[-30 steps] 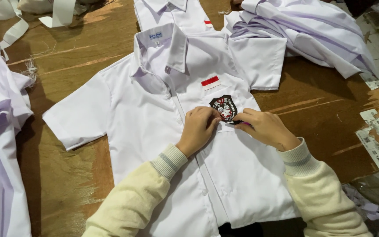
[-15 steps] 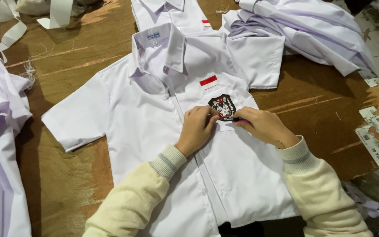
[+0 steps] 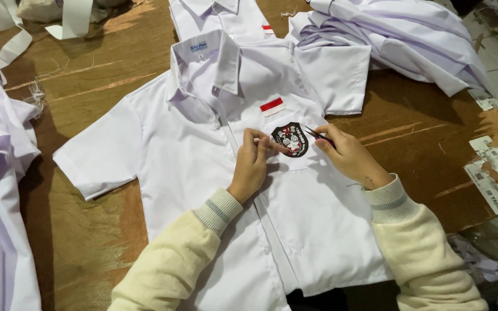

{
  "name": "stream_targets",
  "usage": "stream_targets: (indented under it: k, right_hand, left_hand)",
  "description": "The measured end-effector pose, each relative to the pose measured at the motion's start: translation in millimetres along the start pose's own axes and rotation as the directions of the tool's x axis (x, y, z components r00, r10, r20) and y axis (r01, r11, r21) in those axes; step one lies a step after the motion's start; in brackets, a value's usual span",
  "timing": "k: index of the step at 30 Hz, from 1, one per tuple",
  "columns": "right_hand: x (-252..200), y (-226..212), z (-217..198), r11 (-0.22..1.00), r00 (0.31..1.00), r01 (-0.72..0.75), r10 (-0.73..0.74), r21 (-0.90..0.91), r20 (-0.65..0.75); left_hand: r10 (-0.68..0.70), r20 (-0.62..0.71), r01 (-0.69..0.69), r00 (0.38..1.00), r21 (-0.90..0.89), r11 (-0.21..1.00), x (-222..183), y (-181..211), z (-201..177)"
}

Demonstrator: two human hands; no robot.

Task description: A person is inspecting a white shirt, smoothing the fabric, and using small scissors to trim loose threads as part of a finishing process.

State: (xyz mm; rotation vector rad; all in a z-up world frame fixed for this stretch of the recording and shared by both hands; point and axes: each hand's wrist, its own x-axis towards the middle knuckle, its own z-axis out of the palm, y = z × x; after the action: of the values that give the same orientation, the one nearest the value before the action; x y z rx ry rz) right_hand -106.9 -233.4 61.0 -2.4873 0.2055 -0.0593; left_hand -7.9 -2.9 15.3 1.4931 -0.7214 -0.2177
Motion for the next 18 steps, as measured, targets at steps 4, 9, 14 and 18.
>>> stream_targets:
  k: [4, 9, 14, 18]
  right_hand:
    - [-0.2, -1.8, -1.4, 1.000, 1.000, 0.005, -0.004, 0.029, -0.020]
    - [0.4, -2.6, -1.4, 1.000, 1.000, 0.006, -0.006, 0.017, 0.000]
    - [-7.7, -27.4, -12.0, 0.999, 0.995, -0.031, 0.032, -0.010, 0.099]
    - [-10.9, -37.1, -17.3, 0.998, 0.984, -0.040, 0.049, -0.054, 0.171]
  left_hand:
    - [0.026, -0.107, -0.032, 0.994, -0.057, 0.998, 0.3, -9.9, -5.2]
    - [0.191, -0.017, -0.183, 0.981, 0.208, 0.961, 0.3, -0.2, -5.6]
    - [0.386, 0.212, -0.433, 0.898, 0.581, 0.689, -5.2, -16.1, 8.0]
    - [0.487, 0.296, -0.556, 0.822, 0.604, 0.571, -5.2, -18.8, 8.3]
